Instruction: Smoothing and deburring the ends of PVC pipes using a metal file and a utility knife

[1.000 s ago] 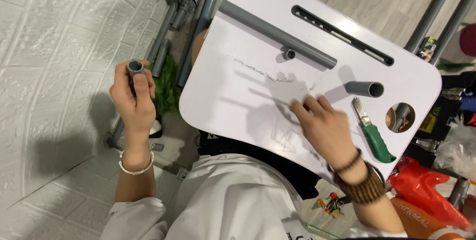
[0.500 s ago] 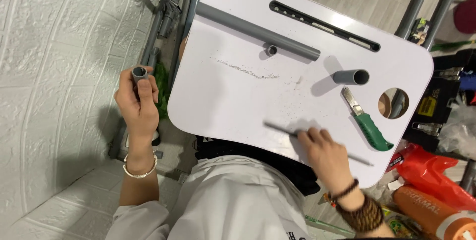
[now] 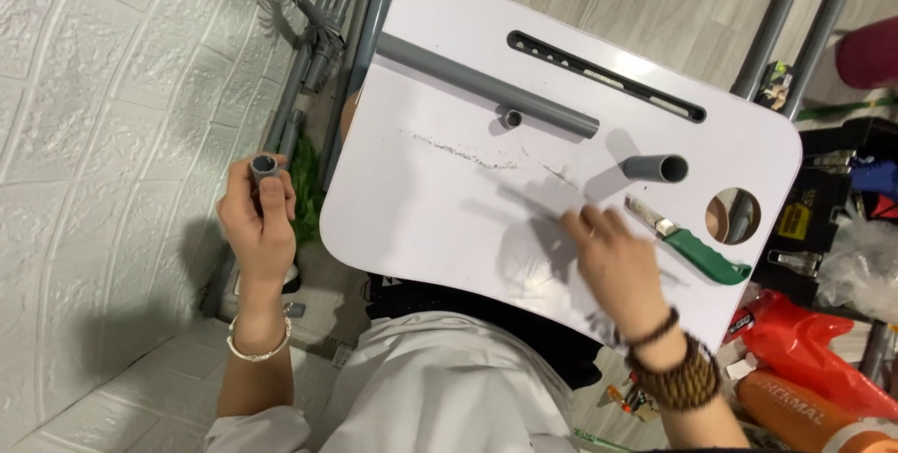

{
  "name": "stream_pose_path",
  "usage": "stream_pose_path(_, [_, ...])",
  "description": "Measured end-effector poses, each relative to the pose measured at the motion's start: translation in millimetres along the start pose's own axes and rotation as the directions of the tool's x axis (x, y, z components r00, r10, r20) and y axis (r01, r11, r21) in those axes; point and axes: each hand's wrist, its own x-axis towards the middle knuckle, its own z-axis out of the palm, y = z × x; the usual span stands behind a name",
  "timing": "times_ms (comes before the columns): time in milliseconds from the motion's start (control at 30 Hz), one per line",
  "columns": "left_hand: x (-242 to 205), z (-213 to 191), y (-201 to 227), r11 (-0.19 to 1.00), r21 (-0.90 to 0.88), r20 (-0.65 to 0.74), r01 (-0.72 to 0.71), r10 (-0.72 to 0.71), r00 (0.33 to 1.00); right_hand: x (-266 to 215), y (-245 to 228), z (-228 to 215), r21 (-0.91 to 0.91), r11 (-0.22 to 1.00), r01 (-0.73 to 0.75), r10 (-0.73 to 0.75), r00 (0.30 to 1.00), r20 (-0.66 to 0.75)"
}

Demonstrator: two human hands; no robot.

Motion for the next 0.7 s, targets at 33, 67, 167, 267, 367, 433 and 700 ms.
stream_pose_path(33, [-2, 0, 1, 1.0, -0.001, -0.009, 0.001, -0.001, 1.0, -11, -16, -4, -0.006, 1.0, 0.007, -0.007, 1.0, -0.002])
stream_pose_path(67, [-1, 2, 1, 1.0, 0.001, -0.006, 0.01, -0.01, 1.0, -21, -31, -8, 0.057, 0.996, 0.07, -0.071, 0.997, 0.015])
stream_pose_path(167, [0, 7, 1, 1.0, -0.012, -0.007, 0.009, -0.009, 1.0, -42, -69, 8, 0.081, 0.981, 0.178, -0.177, 0.984, -0.014])
stream_pose_path(267, [-2, 9, 0, 1.0, -0.015, -0.011, 0.014, -0.014, 1.0, -34, -89, 8, 0.032, 0.97, 0.241, -0.237, 0.968, -0.085])
stream_pose_path(367, [-4, 7, 0, 1.0, -0.011, -0.024, 0.016, -0.016, 1.0, 1, -86, -12, 0.027, 0.972, 0.231, -0.227, 0.967, -0.114])
stream_pose_path(433, [-2, 7, 0, 1.0, -0.01, -0.019, 0.005, -0.005, 1.0, 29, -74, -12, 0.046, 0.98, 0.192, -0.186, 0.977, -0.106])
stream_pose_path(700, [-9, 1, -9, 0.998, -0.02, -0.029, 0.055, -0.055, 0.998, 69, -32, -15, -0.074, 0.997, 0.011, -0.025, 0.98, -0.196])
